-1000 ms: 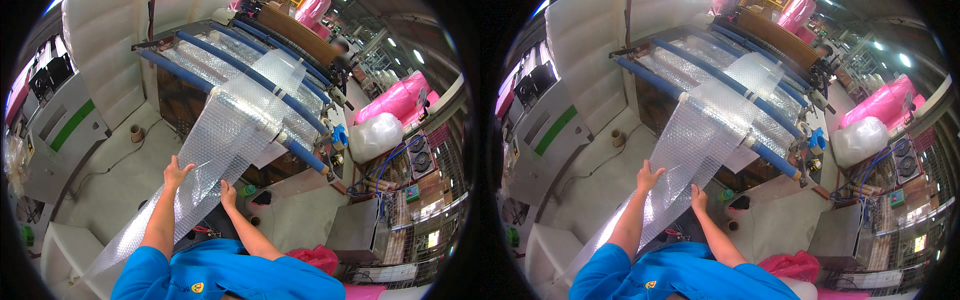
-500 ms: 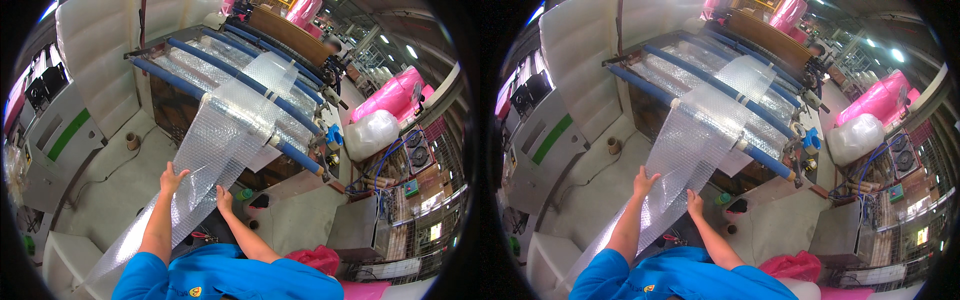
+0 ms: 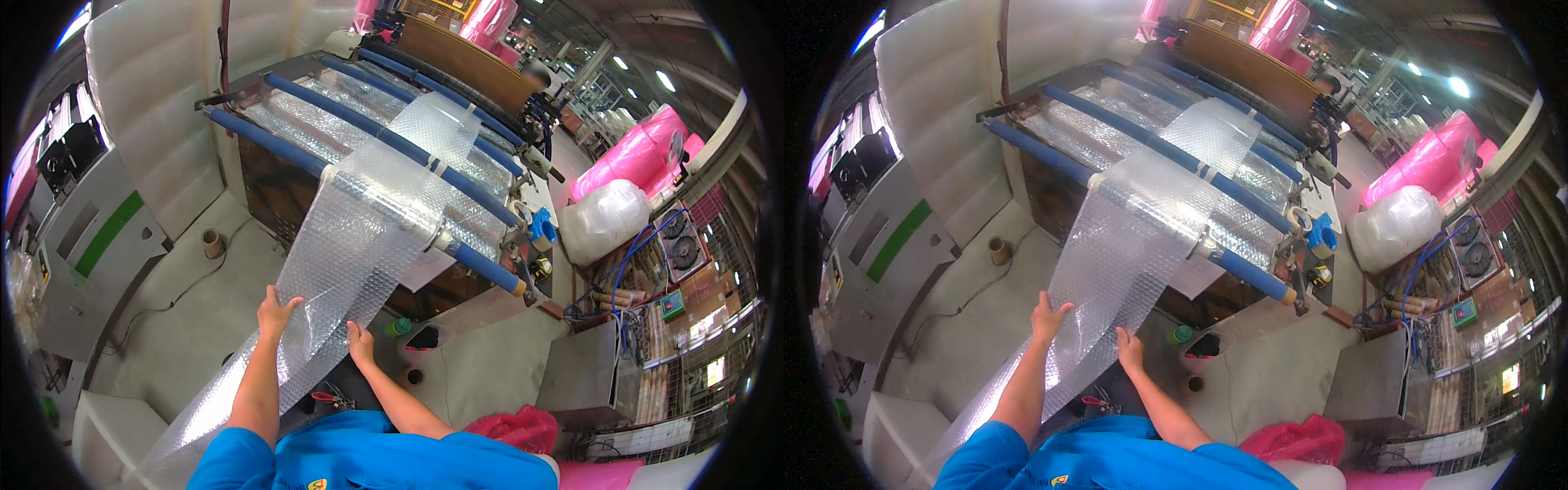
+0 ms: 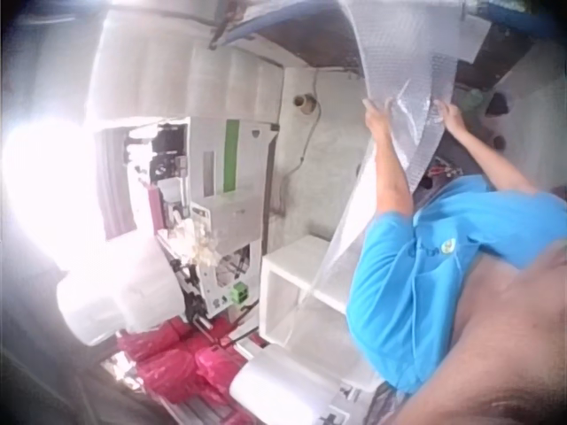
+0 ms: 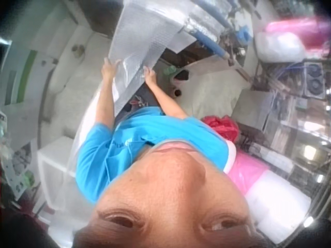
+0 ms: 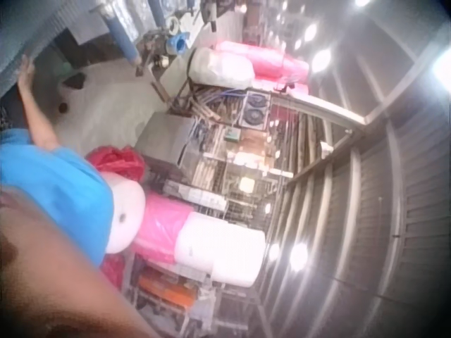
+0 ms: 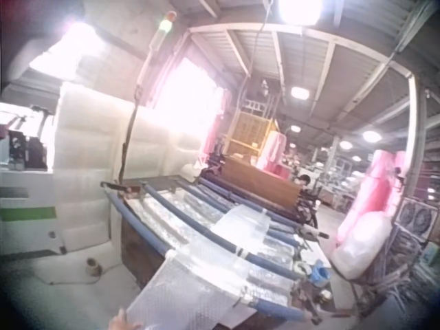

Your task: The person handles a sheet of bubble wrap on a conveyor-like machine, smoothing and adjusting it with both hands. Another person in a blue shirt approaches and stands nearby while the task continues.

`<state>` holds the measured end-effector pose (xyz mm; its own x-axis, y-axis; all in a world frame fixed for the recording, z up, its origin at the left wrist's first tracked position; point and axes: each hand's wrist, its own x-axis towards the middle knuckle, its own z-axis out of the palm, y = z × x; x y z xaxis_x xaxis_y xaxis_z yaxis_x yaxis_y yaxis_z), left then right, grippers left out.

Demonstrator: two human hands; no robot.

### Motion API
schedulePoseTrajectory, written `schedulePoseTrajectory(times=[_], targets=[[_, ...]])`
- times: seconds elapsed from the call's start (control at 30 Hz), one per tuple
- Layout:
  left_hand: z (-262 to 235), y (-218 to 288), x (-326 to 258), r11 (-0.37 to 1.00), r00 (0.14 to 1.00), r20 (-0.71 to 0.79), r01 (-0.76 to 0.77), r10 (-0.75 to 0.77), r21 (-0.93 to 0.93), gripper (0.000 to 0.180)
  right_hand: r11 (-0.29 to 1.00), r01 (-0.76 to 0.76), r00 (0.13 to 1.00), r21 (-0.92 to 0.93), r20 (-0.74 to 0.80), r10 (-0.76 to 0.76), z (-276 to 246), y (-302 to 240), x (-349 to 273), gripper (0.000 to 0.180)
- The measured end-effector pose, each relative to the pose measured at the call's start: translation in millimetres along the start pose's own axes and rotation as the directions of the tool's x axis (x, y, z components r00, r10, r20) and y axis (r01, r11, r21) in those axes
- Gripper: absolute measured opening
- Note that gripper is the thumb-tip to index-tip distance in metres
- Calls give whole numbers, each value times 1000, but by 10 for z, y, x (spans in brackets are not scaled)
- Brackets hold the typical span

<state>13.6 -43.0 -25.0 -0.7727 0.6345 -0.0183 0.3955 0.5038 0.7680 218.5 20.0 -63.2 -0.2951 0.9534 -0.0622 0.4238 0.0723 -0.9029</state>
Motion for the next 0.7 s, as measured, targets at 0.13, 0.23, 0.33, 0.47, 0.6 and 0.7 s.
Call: schedulePoseTrajectory(times=[0.13, 0.23, 0.33, 0.47, 0.6, 0.7], targets=[[27, 224, 225, 998, 998, -8, -56, 56, -11, 65, 985, 129, 990, 111, -67, -123, -111, -124, 269, 47], [68, 535, 438, 994, 995, -28, -96, 94, -49, 66, 976, 175, 983, 126, -87, -165, -289, -255, 591, 46], [56, 847, 582, 987, 989, -56, -141, 137, -82, 65, 958, 218, 975, 189, -87, -204, -459, -433, 883, 46], [-52, 1265, 778, 981, 989, -27, -148, 146, -127, 60, 942, 199, 978, 269, -113, -174, -650, -737, 1109, 44], [-143, 1575, 948, 979, 986, -32, -168, 165, -112, 72, 922, 134, 980, 364, -188, -69, -740, -977, 1180, 40], [-143, 1451, 959, 987, 989, 96, -100, 112, -126, 77, 934, 119, 972, 338, -231, -41, -676, -958, 1090, 37]])
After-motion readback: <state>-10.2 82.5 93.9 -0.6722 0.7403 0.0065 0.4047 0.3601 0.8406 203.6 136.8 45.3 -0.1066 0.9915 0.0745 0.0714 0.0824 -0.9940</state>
